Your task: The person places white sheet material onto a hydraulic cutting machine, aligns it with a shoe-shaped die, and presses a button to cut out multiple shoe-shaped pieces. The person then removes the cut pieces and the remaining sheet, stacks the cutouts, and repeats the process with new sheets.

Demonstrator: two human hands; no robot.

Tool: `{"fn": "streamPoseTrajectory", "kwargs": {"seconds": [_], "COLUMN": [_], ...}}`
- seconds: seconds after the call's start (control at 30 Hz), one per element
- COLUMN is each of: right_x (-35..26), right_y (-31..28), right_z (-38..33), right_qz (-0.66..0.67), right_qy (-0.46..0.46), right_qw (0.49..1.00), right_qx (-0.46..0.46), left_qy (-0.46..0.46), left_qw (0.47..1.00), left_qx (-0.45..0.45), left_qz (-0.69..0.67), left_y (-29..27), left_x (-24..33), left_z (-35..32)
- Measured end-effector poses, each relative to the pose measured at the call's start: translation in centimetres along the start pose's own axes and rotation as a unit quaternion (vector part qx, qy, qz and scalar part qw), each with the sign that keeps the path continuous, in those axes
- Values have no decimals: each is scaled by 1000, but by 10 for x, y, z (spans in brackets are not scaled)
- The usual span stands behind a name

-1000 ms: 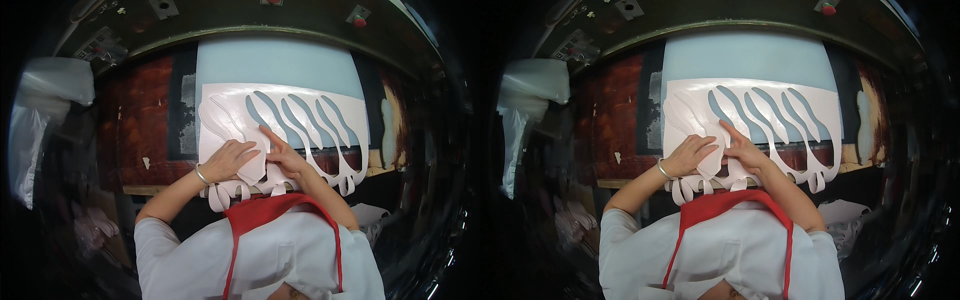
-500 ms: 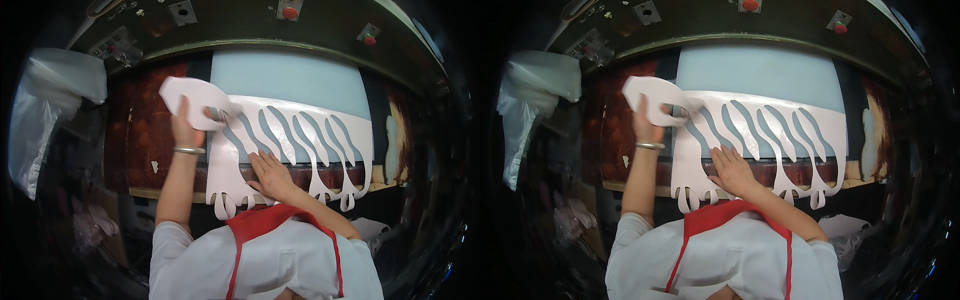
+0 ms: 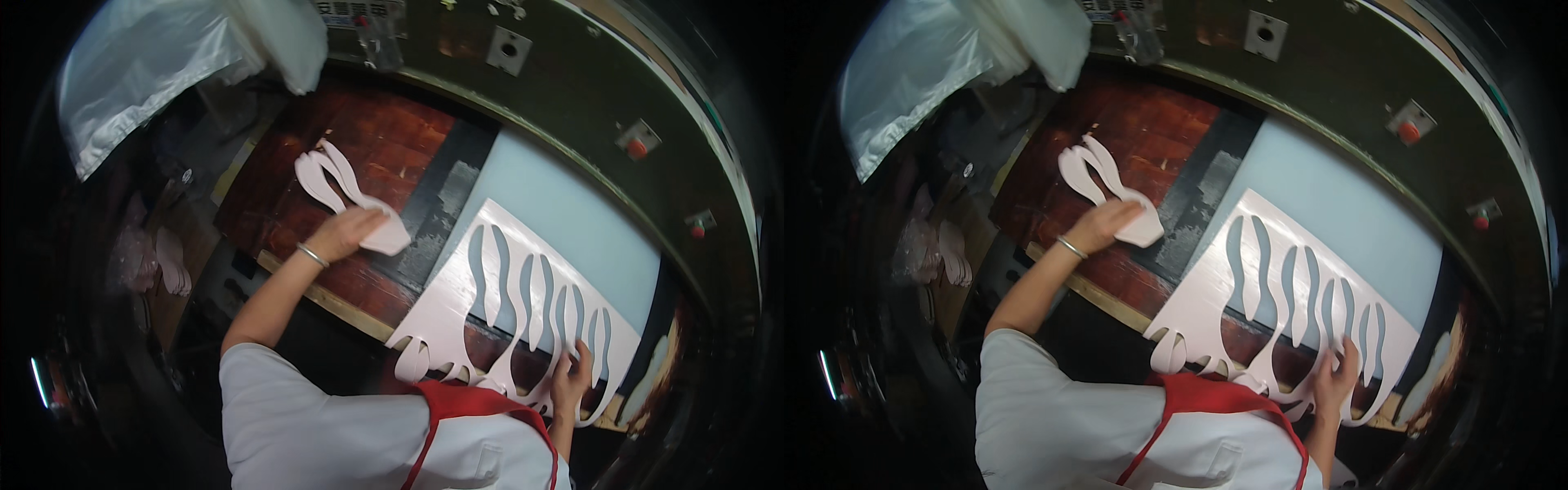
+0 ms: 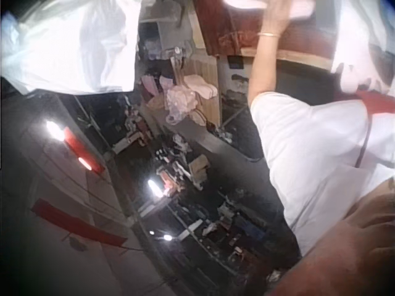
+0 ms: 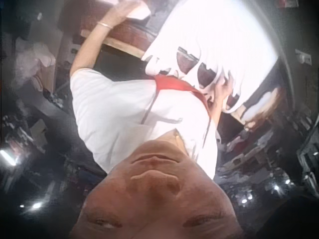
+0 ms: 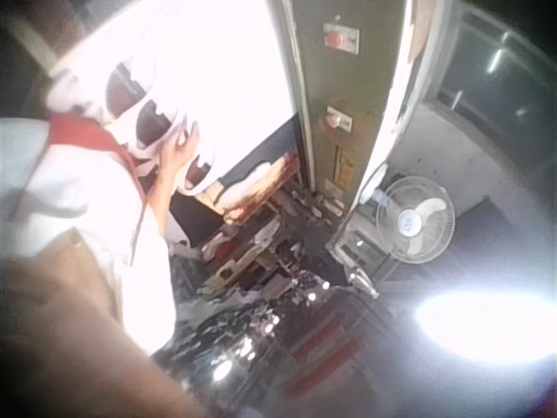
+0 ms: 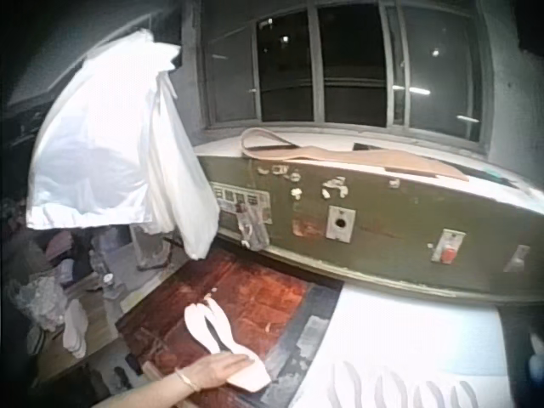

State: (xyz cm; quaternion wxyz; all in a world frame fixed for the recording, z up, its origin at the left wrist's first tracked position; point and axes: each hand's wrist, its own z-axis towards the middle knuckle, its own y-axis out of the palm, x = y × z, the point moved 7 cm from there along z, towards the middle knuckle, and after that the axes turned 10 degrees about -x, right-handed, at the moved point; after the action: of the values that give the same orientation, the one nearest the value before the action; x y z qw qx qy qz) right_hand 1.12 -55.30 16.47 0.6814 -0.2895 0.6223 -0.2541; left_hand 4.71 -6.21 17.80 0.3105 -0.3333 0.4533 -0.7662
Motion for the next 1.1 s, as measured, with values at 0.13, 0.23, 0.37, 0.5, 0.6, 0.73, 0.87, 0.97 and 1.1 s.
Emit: {"fn": "streamPoseTrajectory", "kwargs": {"seconds": [0.13, 0.23, 0.37, 0.5, 0.6, 0.73, 0.87, 0.97, 1.1], "right_x": [90, 136, 165, 144, 117, 94, 82, 72, 55], "right_y": [-78, -117, -138, -113, -84, -56, -37, -33, -28], "right_z": [-37, -65, -78, -43, -6, 31, 46, 53, 54], "right_qz": [-166, -320, -230, -245, -213, -145, -78, -7, 151], "right_qy": [156, 169, 182, 140, 29, -64, -94, -116, -118], "right_qw": [973, 931, 952, 957, 976, 987, 992, 992, 975], "right_qx": [41, 56, 83, 62, 44, 3, -17, -45, -109], "left_qy": [-73, -132, -235, -321, -461, -473, -545, -576, -543], "left_qw": [991, 974, 954, 903, 844, 816, 744, 684, 664], "left_qx": [-100, -154, -111, -53, 86, 146, 165, 274, 385], "left_qz": [51, 99, 149, -281, -260, -298, -350, -353, -341], "left_y": [38, 34, 25, 73, 81, 64, 42, 20, -7], "left_x": [-6, -1, 51, 142, 183, 233, 295, 342, 378], "left_z": [-31, -39, -40, -25, -31, -64, -133, -188, -265]}}
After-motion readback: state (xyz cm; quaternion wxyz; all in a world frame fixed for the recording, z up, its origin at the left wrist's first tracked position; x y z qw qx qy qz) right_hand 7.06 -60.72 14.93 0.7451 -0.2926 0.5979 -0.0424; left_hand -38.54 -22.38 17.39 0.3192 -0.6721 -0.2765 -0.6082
